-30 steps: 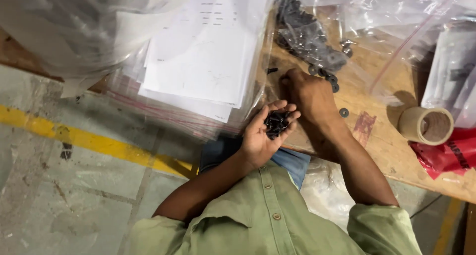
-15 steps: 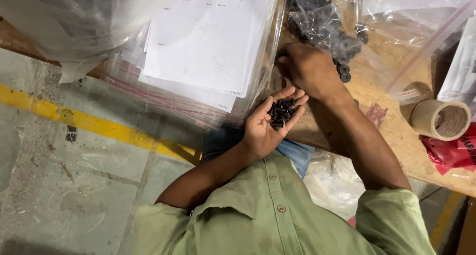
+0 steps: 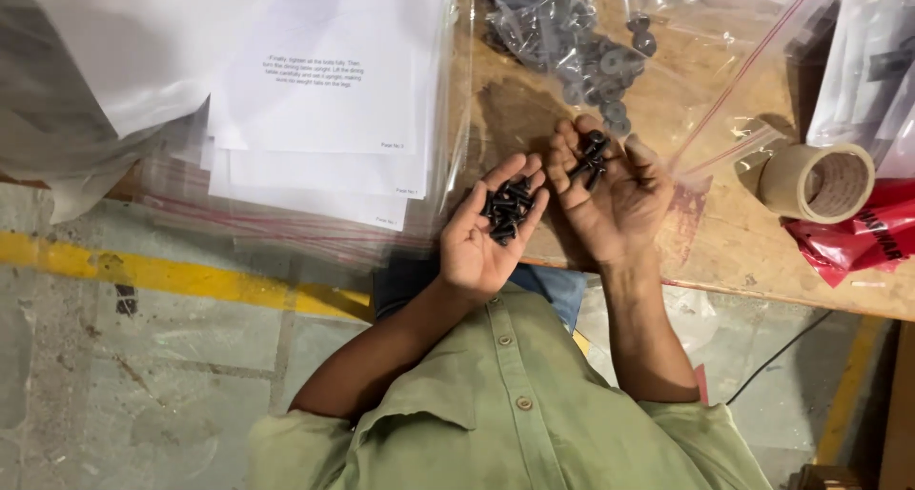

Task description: The person counts black screws and washers at a workbench. They take screws from an open plastic bag, count them into their palm, transfer and group them on the table, and handle loose washers while referring to printed instruction sheets.

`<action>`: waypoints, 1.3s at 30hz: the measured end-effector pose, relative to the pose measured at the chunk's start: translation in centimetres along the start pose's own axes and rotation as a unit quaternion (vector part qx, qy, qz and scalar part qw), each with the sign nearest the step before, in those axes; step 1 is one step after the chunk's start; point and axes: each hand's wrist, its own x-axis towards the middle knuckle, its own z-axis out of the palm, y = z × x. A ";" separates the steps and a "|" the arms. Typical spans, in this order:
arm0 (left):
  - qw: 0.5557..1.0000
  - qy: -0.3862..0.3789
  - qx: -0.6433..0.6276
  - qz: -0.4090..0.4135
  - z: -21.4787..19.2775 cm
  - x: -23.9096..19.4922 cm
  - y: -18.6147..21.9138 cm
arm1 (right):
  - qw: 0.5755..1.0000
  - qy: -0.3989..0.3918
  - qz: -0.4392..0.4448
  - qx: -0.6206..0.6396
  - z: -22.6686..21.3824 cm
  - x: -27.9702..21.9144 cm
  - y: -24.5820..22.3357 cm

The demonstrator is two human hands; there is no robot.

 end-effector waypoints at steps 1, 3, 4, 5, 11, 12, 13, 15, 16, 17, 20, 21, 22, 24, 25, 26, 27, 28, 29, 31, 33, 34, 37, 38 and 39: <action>1.000 -0.003 0.021 0.005 0.5 0.1 0.1 | 0.999 0.033 -0.015 0.006 0.3 0.0 0.2; 1.000 -0.004 0.023 0.006 0.4 0.1 0.2 | 0.999 0.026 -0.020 0.032 0.7 -0.2 0.4; 1.000 -0.004 0.022 0.007 0.4 0.1 0.2 | 0.998 0.021 -0.024 0.056 0.8 -0.4 0.6; 1.000 -0.004 0.024 0.007 0.3 0.1 0.2 | 0.998 0.021 -0.024 0.057 1.3 -0.5 0.7; 1.000 0.011 0.021 -0.003 0.5 0.3 -0.3 | 0.998 0.011 -0.026 0.059 2.7 -1.3 1.5; 0.999 0.026 0.024 0.003 0.7 0.4 -0.5 | 0.998 -0.032 -0.056 0.022 2.2 -1.5 2.0; 0.999 0.041 0.028 0.009 0.9 0.4 -0.6 | 0.993 -0.075 -0.086 -0.014 1.8 -1.6 2.5; 0.999 0.044 0.026 0.017 0.9 0.7 -1.3 | 0.983 -0.071 -0.130 -0.107 0.0 -1.8 4.2; 0.999 0.046 0.023 0.018 0.8 0.9 -1.7 | 0.961 -0.065 -0.179 -0.199 -0.9 -1.9 5.1; 0.998 0.047 0.024 0.023 0.8 1.1 -2.1 | 0.962 -0.068 -0.175 -0.197 -0.6 -1.8 5.8; 0.991 0.100 0.071 0.059 0.3 2.3 -3.1 | 0.878 -0.041 -0.239 -0.413 0.9 -1.7 6.8; 0.986 0.141 0.050 0.066 -0.1 2.7 -3.2 | 0.907 -0.068 -0.222 -0.351 1.7 -1.8 6.7; 0.980 0.182 0.030 0.071 -0.5 3.0 -3.3 | 0.931 -0.094 -0.206 -0.286 2.6 -2.0 6.7; 0.982 0.165 0.041 0.083 0.7 3.3 -2.9 | 0.932 -0.104 -0.199 -0.286 4.1 -2.3 6.4; 0.983 0.149 0.050 0.095 1.4 3.5 -2.8 | 0.932 -0.115 -0.189 -0.288 4.8 -2.4 6.1; 0.984 0.147 0.054 0.090 2.2 3.6 -2.7 | 0.932 -0.113 -0.195 -0.285 4.9 -2.4 6.3; 0.983 0.152 0.057 0.087 3.0 3.7 -2.6 | 0.918 -0.103 -0.260 -0.280 5.0 -2.4 6.4; 0.982 0.158 0.062 0.086 3.8 3.7 -2.4 | 0.901 -0.093 -0.325 -0.272 5.1 -2.4 6.6; 0.982 0.155 0.068 0.081 4.2 4.0 -2.3 | 0.900 -0.092 -0.331 -0.268 4.0 -2.3 6.2; 0.977 0.188 0.053 0.087 5.1 4.2 -2.0 | 0.888 -0.018 -0.393 -0.239 1.9 -2.2 5.8; 0.982 0.142 0.064 0.104 4.3 4.8 -2.3 | 0.926 -0.016 -0.337 -0.169 1.4 -2.0 5.4; 0.985 0.100 0.067 0.123 3.9 5.0 -2.5 | 0.957 -0.015 -0.272 -0.103 1.1 -2.0 5.1; 0.969 0.093 0.163 0.162 4.1 5.4 -3.6 | 0.985 -0.015 -0.164 -0.042 -2.6 -1.5 5.6; 0.969 0.092 0.169 0.154 4.5 5.4 -4.0 | 0.984 -0.013 -0.171 -0.037 -2.5 -1.5 5.7; 0.950 0.100 0.232 0.185 4.9 5.3 -4.3 | 0.990 0.005 -0.141 0.003 -2.5 -1.5 5.8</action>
